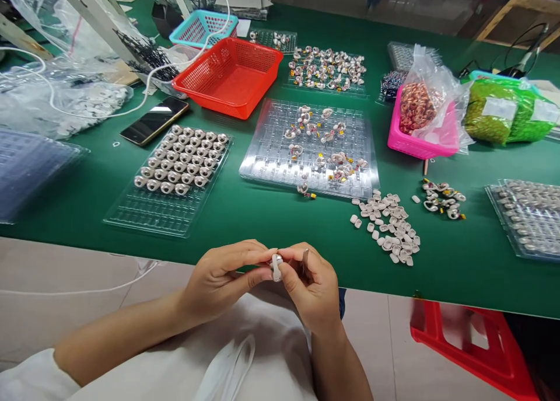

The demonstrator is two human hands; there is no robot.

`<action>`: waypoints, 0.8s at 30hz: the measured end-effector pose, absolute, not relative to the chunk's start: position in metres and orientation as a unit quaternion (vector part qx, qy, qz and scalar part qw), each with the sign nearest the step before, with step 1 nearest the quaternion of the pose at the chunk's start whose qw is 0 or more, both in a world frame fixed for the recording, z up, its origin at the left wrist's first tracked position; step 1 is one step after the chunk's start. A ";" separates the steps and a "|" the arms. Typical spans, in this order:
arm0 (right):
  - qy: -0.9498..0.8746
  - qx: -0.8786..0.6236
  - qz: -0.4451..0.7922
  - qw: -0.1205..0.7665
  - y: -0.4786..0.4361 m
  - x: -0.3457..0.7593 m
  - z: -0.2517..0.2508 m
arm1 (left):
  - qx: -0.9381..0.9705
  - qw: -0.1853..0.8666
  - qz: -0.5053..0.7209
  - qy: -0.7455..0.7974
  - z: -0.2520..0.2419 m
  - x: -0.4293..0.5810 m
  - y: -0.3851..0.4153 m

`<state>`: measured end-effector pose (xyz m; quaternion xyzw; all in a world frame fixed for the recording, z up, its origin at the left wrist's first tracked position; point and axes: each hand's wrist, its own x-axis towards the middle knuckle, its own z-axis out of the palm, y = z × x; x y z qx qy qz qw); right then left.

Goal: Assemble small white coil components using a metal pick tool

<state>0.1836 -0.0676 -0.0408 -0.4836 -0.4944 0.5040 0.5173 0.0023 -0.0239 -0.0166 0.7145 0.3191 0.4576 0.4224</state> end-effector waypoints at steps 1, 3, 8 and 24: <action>-0.507 -0.484 0.502 0.506 -0.067 0.185 -0.040 | 0.709 0.429 0.458 0.321 -0.016 0.002 -0.023; -0.536 -0.480 0.496 0.486 -0.065 0.187 -0.037 | 0.702 0.443 0.456 0.321 -0.015 0.002 -0.023; -0.577 -0.455 0.469 0.490 -0.063 0.190 -0.033 | 0.695 0.465 0.445 0.321 -0.011 0.000 -0.024; -0.625 -0.434 0.422 0.493 -0.061 0.187 -0.031 | 0.498 0.697 0.335 0.393 0.000 -0.008 -0.021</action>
